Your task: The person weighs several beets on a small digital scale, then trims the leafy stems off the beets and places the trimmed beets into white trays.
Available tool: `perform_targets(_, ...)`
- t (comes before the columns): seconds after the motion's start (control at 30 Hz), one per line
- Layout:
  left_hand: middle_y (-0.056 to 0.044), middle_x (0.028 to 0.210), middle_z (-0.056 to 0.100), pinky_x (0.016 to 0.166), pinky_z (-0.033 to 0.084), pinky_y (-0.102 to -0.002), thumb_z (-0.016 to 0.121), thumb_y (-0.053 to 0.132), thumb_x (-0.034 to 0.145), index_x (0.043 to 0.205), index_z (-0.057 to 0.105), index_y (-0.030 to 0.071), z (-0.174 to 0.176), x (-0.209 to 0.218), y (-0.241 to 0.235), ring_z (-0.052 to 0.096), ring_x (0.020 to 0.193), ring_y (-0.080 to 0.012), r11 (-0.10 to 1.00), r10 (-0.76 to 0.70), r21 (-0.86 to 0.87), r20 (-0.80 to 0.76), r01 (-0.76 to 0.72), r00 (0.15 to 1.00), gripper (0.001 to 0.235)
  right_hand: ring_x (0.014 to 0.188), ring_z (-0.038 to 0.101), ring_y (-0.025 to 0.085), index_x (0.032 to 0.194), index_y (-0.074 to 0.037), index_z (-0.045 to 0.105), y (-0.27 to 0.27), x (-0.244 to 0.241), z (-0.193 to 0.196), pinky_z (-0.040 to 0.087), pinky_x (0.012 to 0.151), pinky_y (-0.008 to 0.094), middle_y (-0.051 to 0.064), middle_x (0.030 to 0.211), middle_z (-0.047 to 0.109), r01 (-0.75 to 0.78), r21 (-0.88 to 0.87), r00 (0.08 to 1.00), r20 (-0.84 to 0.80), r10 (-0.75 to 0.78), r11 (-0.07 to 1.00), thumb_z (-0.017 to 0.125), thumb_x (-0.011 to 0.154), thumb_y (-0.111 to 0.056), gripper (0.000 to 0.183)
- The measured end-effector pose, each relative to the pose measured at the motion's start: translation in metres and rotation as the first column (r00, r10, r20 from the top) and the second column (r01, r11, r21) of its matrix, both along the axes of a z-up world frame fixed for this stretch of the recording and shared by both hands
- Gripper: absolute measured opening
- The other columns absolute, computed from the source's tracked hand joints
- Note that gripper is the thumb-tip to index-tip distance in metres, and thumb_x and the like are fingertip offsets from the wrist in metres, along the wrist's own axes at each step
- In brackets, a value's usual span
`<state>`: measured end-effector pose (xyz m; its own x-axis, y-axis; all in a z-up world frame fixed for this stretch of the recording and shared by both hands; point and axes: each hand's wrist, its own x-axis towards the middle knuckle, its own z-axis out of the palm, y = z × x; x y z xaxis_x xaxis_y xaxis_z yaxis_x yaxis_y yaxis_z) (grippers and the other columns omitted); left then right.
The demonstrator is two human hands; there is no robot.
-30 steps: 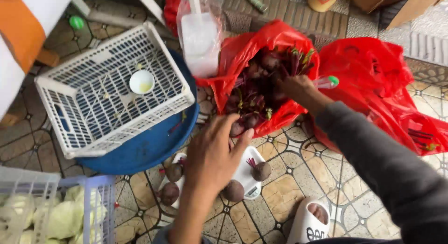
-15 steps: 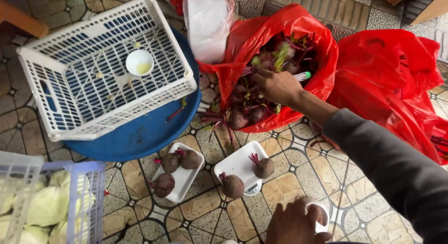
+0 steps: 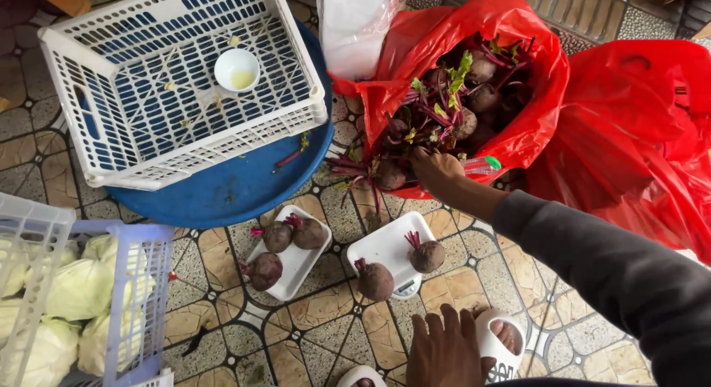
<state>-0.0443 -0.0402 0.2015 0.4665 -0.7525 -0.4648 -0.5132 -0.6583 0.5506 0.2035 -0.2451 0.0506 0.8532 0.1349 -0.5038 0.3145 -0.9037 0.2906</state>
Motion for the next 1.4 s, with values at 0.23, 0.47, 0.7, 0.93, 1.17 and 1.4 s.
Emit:
perform_targets(0.23,-0.038,0.138,0.049,0.104,0.025,-0.069,0.063,0.053,0.104,0.145,0.042,-0.011,0.001,0.005,0.002,0.051,0.121,-0.0533,0.999,0.021,0.047,0.019,-0.022,1.0,0.079,0.045,0.047,0.01,0.157,0.004,0.028,0.006,0.01,0.0,0.04,0.032,0.019,0.016,0.095,0.066,0.096,0.035,0.995,0.033,-0.098,0.995,0.053,0.102,-0.006,0.061)
perform_targets(0.47,-0.036,0.128,0.054,0.098,0.031,-0.061,0.07,0.053,0.099,0.133,0.05,-0.013,-0.007,0.0,-0.002,0.057,0.107,-0.0463,0.996,0.075,-0.046,0.129,-0.07,0.989,0.077,0.052,0.047,0.013,0.126,0.002,0.064,0.01,0.022,0.018,0.042,0.039,0.023,0.009,0.085,0.073,0.169,-0.09,0.984,-0.047,-0.173,0.982,0.066,0.096,-0.012,0.033)
perform_targets(0.7,-0.038,0.132,0.053,0.104,0.026,-0.066,0.075,0.051,0.095,0.135,0.051,-0.013,-0.003,0.005,-0.001,0.055,0.113,-0.0492,0.987,0.139,-0.09,0.084,-0.132,0.987,0.079,0.102,0.07,0.029,0.135,-0.019,0.06,-0.011,0.032,0.111,0.059,0.088,0.045,0.009,0.118,0.072,0.276,0.357,0.947,-0.261,-0.189,0.892,0.094,0.06,-0.05,0.088)
perform_targets(0.93,-0.036,0.127,0.057,0.102,0.029,-0.065,0.074,0.056,0.096,0.134,0.052,-0.014,-0.007,0.009,-0.007,0.059,0.105,-0.045,0.993,0.1,-0.068,0.114,-0.092,0.988,0.083,0.14,0.053,0.041,0.156,-0.031,0.028,-0.019,0.03,0.23,0.049,0.109,0.061,0.02,0.155,0.046,0.4,0.857,0.909,-0.329,-0.255,0.324,0.077,0.065,-0.027,0.103)
perform_targets(1.17,-0.042,0.143,0.042,0.108,0.022,-0.072,0.062,0.048,0.104,0.148,0.038,-0.012,-0.004,0.018,-0.002,0.046,0.124,-0.0562,0.999,0.001,-0.049,-0.048,-0.003,0.999,0.078,0.083,0.074,0.043,0.135,0.003,0.061,-0.131,0.051,0.201,0.061,0.071,0.048,0.026,0.104,0.074,0.32,0.332,0.881,0.239,-0.408,0.887,0.092,0.068,-0.053,0.093)
perform_targets(1.4,-0.035,0.141,0.044,0.108,0.025,-0.067,0.067,0.045,0.102,0.149,0.035,-0.007,-0.003,0.026,0.005,0.048,0.123,-0.0498,0.998,0.02,0.054,-0.096,-0.014,0.995,0.077,0.051,0.066,0.02,0.106,-0.009,0.074,-0.134,0.038,0.139,0.051,0.04,0.032,0.008,0.073,0.074,0.368,-0.104,0.879,0.361,-0.31,0.924,0.079,0.088,-0.04,0.037)
